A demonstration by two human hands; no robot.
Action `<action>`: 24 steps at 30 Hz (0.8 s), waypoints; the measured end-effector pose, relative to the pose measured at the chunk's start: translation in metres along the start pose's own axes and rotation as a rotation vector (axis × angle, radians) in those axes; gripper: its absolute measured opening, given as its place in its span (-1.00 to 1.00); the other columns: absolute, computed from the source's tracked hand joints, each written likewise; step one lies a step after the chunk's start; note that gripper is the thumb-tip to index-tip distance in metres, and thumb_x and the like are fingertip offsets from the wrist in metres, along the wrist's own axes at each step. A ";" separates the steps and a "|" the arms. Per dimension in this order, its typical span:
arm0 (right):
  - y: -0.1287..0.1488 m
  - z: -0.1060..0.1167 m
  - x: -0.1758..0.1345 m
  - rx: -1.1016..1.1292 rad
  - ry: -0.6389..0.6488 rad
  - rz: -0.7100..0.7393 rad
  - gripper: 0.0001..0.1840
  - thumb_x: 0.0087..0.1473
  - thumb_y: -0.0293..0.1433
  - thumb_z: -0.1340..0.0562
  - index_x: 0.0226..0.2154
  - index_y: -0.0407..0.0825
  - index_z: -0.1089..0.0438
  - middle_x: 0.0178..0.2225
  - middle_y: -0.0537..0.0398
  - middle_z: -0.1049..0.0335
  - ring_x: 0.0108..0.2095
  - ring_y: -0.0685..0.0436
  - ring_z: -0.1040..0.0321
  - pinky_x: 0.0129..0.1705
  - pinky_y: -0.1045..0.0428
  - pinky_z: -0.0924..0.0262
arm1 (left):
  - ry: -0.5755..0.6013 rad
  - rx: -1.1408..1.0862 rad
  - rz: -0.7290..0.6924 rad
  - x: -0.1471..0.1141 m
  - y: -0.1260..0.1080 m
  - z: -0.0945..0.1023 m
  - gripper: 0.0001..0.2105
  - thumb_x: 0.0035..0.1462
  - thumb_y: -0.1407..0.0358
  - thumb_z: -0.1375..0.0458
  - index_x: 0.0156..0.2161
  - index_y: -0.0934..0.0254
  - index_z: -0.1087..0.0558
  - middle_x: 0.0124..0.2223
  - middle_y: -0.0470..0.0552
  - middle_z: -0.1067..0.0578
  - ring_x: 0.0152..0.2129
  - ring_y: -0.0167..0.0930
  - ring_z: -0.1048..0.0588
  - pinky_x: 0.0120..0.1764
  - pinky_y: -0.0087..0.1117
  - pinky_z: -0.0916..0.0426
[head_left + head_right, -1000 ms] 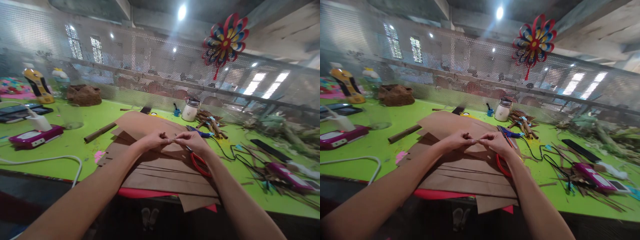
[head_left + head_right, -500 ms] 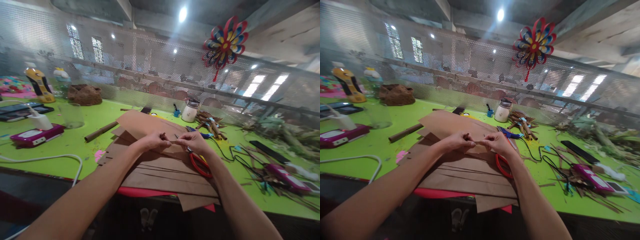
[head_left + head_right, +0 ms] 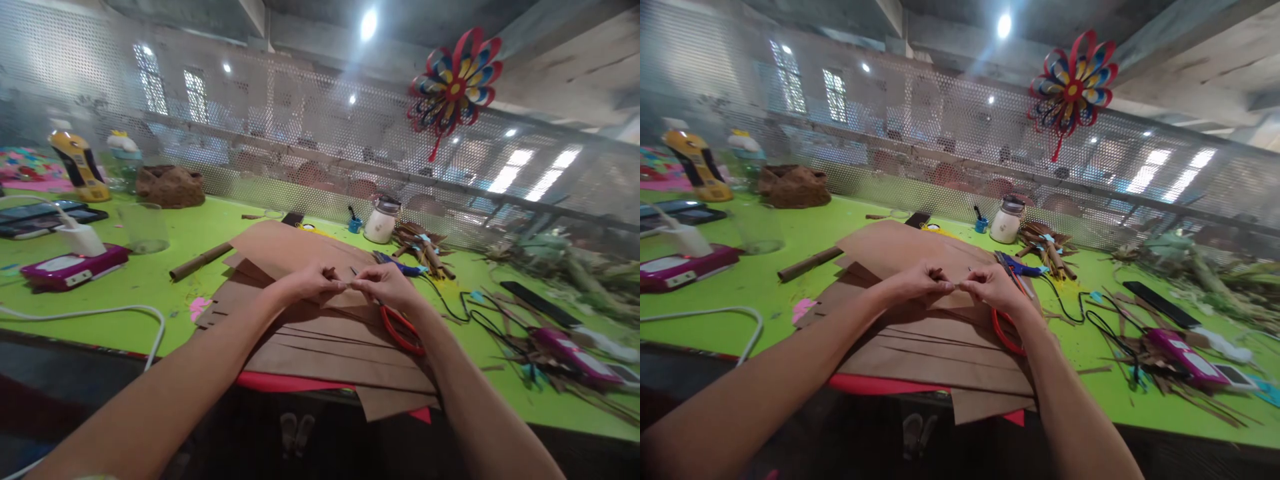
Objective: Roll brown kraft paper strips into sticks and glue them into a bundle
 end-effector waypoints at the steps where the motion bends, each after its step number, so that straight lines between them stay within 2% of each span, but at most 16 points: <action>1: 0.000 0.000 0.000 0.002 0.012 -0.004 -0.68 -0.11 -0.20 -0.22 -0.54 -0.16 -0.43 -0.78 0.19 -0.20 -0.73 0.09 -0.07 -0.66 0.15 0.08 | -0.002 -0.002 0.004 0.001 0.000 -0.001 -0.66 -0.25 0.10 -0.24 -0.50 0.39 -0.37 -0.59 -0.11 -0.31 -0.63 -0.56 -0.21 -0.54 -0.49 -0.09; 5: -0.001 0.003 0.000 0.004 0.047 -0.003 -0.67 -0.11 -0.19 -0.21 -0.51 -0.16 -0.43 -0.76 0.17 -0.22 -0.72 0.08 -0.10 -0.65 0.14 0.06 | 0.018 0.002 0.019 0.000 0.000 -0.001 -0.66 -0.25 0.10 -0.24 -0.50 0.39 -0.37 -0.60 -0.12 -0.30 -0.64 -0.56 -0.20 -0.55 -0.49 -0.07; 13: -0.013 0.014 0.000 -0.001 0.039 0.001 -0.70 -0.15 -0.21 -0.24 -0.52 -0.15 -0.43 -0.73 0.20 -0.18 -0.69 0.11 -0.03 -0.64 0.14 0.10 | 0.080 0.058 -0.004 -0.007 -0.011 0.006 -0.68 -0.21 0.09 -0.22 -0.53 0.35 -0.32 -0.60 -0.15 -0.25 -0.65 -0.58 -0.16 -0.55 -0.50 -0.04; 19: -0.014 0.013 0.001 0.062 0.044 -0.055 -0.70 -0.12 -0.21 -0.23 -0.51 -0.14 -0.42 -0.72 0.19 -0.20 -0.69 0.10 -0.07 -0.64 0.14 0.06 | 0.065 0.080 -0.027 -0.004 -0.008 0.005 -0.69 -0.19 0.10 -0.20 -0.51 0.35 -0.32 -0.59 -0.14 -0.27 -0.64 -0.57 -0.17 -0.55 -0.51 -0.05; 24: -0.011 0.003 0.002 0.125 -0.005 -0.052 -0.63 -0.20 -0.22 -0.28 -0.33 -0.13 -0.42 -0.46 0.06 -0.40 -0.48 0.00 -0.28 -0.47 0.11 -0.13 | 0.027 0.059 -0.029 -0.009 -0.012 0.006 -0.71 -0.12 0.11 -0.16 -0.45 0.36 -0.36 -0.59 -0.12 -0.29 -0.64 -0.55 -0.21 -0.55 -0.50 -0.08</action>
Point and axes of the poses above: each hand's wrist, its own x-axis towards the middle knuckle, its own z-axis out of the back of the hand, y = z × x, the point moved 1 cm from there along x, towards the middle knuckle
